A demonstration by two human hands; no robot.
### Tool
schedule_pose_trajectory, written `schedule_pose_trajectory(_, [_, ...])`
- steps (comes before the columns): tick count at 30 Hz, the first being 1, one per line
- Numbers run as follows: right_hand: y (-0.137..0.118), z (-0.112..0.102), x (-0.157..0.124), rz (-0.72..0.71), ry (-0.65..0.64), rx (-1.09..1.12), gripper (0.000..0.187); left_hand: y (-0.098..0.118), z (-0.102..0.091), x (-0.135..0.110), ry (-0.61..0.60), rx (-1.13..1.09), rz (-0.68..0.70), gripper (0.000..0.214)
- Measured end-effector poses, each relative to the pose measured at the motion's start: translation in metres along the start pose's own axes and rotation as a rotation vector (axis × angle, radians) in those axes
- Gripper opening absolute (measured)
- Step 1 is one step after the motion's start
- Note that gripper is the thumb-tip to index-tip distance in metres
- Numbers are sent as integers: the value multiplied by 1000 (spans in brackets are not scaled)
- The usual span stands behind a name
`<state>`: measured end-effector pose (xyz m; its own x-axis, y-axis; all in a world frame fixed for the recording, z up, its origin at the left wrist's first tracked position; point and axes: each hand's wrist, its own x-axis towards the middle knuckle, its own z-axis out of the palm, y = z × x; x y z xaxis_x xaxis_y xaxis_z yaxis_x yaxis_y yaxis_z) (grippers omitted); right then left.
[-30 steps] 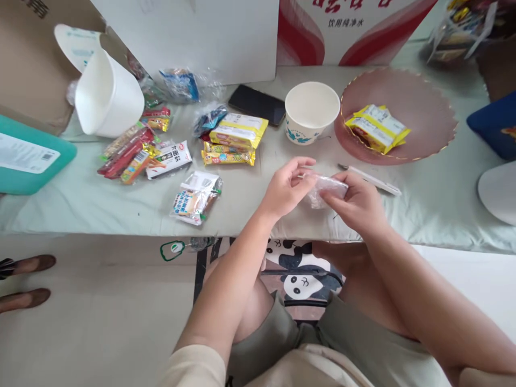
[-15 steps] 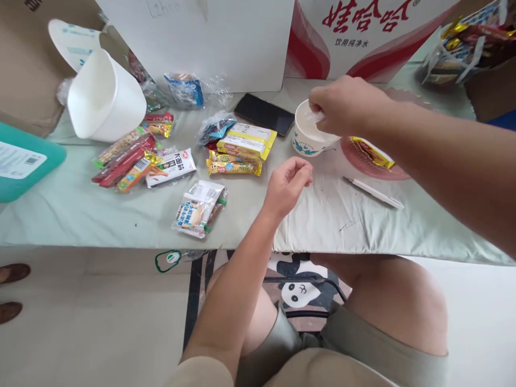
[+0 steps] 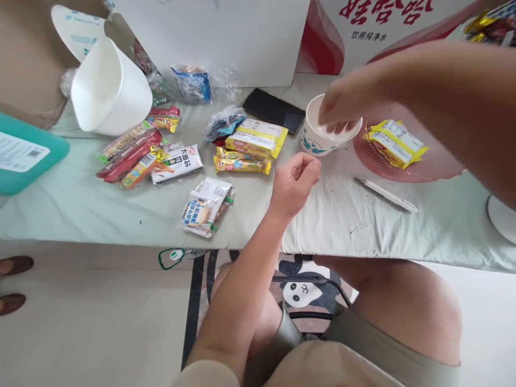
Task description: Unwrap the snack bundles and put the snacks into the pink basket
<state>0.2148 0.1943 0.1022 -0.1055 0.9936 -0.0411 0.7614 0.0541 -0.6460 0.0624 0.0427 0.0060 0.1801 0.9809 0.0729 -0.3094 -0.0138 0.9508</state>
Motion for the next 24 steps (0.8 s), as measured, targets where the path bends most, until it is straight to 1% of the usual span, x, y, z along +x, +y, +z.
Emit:
schedule_pose_trajectory(1, [-19, -4, -10, 39, -54, -113, 32, 2, -1, -1, 76, 22, 38, 30])
schedule_pose_trajectory(2, [-37, -5, -22, 57, -64, -262, 28, 5, -2, -1, 167, 49, 78, 35])
schedule_pose_trajectory(3, [-52, -1, -35, -10, -60, -502, 17, 7, -3, -1, 263, 77, 115, 40])
schedule_pose_trajectory(4, [-64, 7, -47, -109, 2, -587, 19, 9, -4, -1, 357, 104, 145, 45])
schedule_pose_trajectory(5, [-71, 20, -57, -201, -59, -565, 31, 10, -5, -1, 440, 127, 168, 49])
schedule_pose_trajectory(6, [-74, 35, -65, -273, -148, -517, 43, 11, -6, -2, 509, 146, 188, 51])
schedule_pose_trajectory(7, [-72, 52, -68, -316, -206, -513, 56, 11, -7, -2, 563, 161, 207, 51])
schedule_pose_trajectory(8, [-66, 69, -69, -333, -225, -508, 65, 11, -7, -2, 603, 170, 226, 51])
schedule_pose_trajectory(9, [-58, 85, -66, -325, -226, -508, 68, 10, -8, -3, 627, 172, 246, 50])
schedule_pose_trajectory(10, [-48, 99, -61, -300, -200, -506, 70, 10, -9, -4, 636, 171, 263, 50])
schedule_pose_trajectory(12, [-28, 116, -49, -324, -136, -352, 69, 9, -12, -6, 632, 178, 278, 49])
schedule_pose_trajectory(13, [-21, 118, -43, -344, -109, -290, 69, 10, -14, -7, 628, 187, 284, 48])
schedule_pose_trajectory(15, [-17, 111, -38, -372, -87, -238, 65, 12, -20, -7, 628, 196, 314, 47])
schedule_pose_trajectory(18, [-31, 80, -49, -338, -140, -273, 56, 18, -30, -4, 668, 113, 357, 45])
schedule_pose_trajectory(19, [-39, 67, -58, -309, -151, -285, 53, 20, -33, -2, 689, 75, 346, 44])
schedule_pose_trajectory(21, [-50, 43, -83, -244, -76, -253, 44, 21, -36, -1, 720, 39, 293, 43])
schedule_pose_trajectory(22, [-52, 34, -98, -208, -74, -192, 43, 21, -36, 0, 722, 38, 273, 44])
schedule_pose_trajectory(23, [-52, 29, -114, -163, -98, -81, 44, 20, -36, -1, 709, 35, 264, 45])
schedule_pose_trajectory(24, [-47, 28, -130, -127, -112, 119, 42, 19, -34, -1, 670, 22, 258, 47])
